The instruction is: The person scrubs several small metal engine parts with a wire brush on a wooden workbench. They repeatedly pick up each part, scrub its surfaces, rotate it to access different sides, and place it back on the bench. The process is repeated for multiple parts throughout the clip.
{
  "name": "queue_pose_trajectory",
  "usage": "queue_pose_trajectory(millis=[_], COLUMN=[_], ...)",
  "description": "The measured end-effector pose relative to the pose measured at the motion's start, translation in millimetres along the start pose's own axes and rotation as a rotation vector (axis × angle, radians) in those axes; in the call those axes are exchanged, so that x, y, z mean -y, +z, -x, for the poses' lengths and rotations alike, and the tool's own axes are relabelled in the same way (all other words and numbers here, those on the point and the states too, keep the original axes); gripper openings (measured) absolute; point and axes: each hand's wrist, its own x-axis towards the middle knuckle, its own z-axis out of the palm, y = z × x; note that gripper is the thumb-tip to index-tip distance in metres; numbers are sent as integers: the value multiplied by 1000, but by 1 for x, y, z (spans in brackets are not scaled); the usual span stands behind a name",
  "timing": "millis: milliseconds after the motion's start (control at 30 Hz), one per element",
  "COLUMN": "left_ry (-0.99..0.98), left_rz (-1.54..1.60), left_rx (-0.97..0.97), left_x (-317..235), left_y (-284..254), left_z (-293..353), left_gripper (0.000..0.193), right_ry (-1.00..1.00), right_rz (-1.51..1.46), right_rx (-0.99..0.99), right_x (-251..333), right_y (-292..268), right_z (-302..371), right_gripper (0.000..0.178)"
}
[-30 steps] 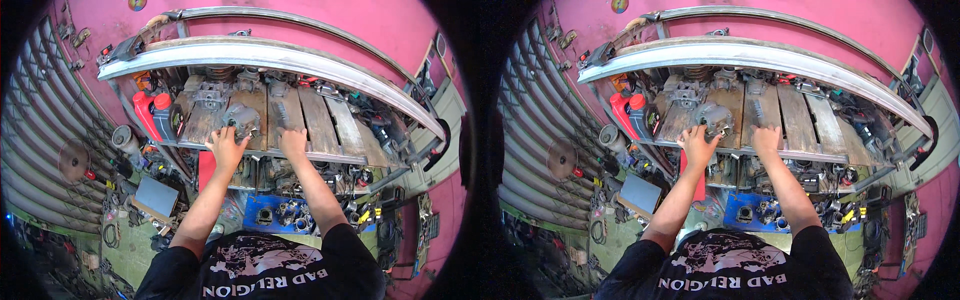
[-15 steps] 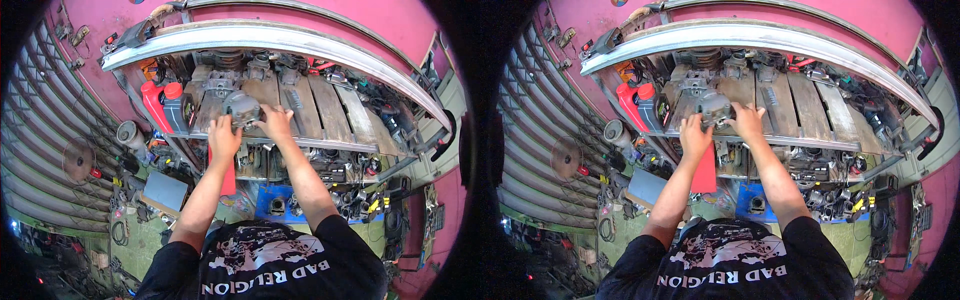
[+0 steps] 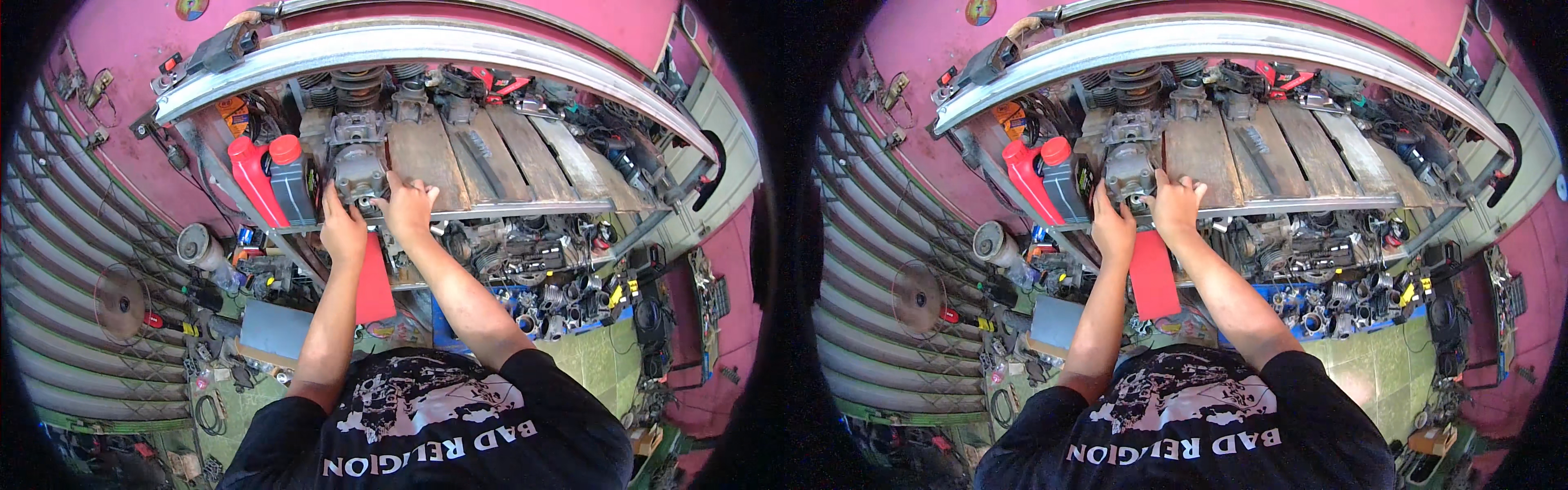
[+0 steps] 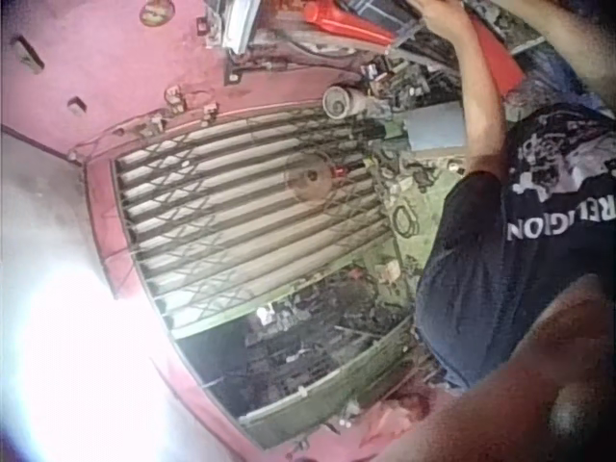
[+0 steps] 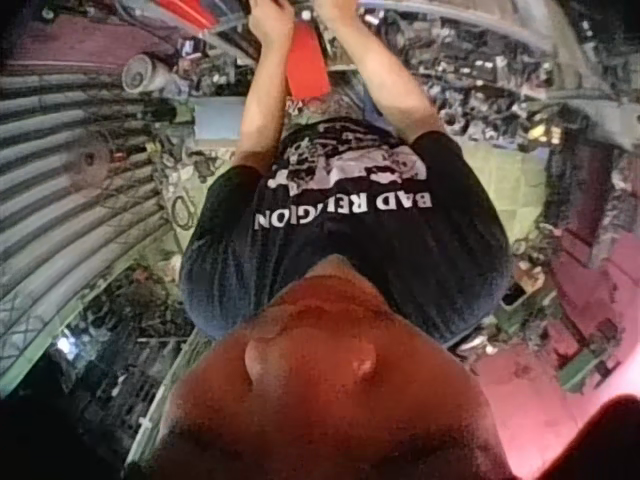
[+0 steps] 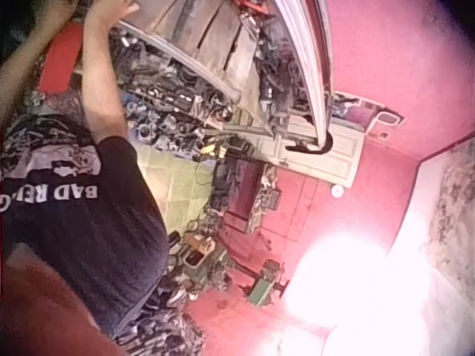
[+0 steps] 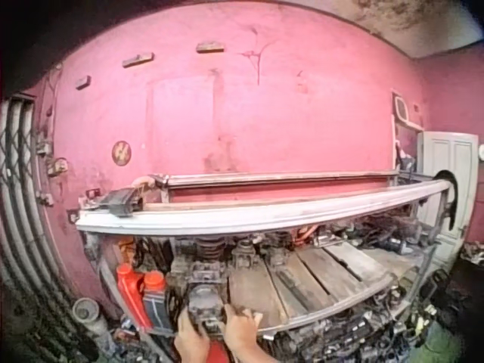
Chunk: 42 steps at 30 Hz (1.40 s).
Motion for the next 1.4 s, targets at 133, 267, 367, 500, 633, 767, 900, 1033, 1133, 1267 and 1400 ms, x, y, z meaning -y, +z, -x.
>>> queue_pose_trajectory(millis=[133,267,367,500,633,767,900,1033,1133,1267,1400], left_ry=[153,210,277,202,186,224,220,234,245,253,306], left_rz=[62,-95,-146,-170,-209,-239,-257,-224,-211,-171,-64], left_rx=[-103,93,57,159,181,119,137,128,145,147,134], left_x=[-8,-7,8,8,7,12,14,20,19,19,20], left_y=[-3,-7,3,2,5,11,13,13,9,5,-1], left_z=[13,2,-7,-12,-22,-27,-27,-27,-26,-27,-15], left_gripper=[76,74,74,78,78,70,70,73,75,77,75], right_ry=[16,15,12,39,56,56,55,41,53,68,69], right_rz=[5,-1,13,32,85,109,115,131,141,150,83], right_rx=[-20,-39,-45,-20,-6,24,20,10,-2,14,-13], right_x=[7,10,13,21,24,29,28,30,30,32,22], right_y=[1,6,14,17,20,22,24,25,28,25,19], right_z=[6,4,-1,-10,-19,-24,-23,-21,-20,-19,-6], right_gripper=[63,64,64,61,58,55,54,57,60,62,67])
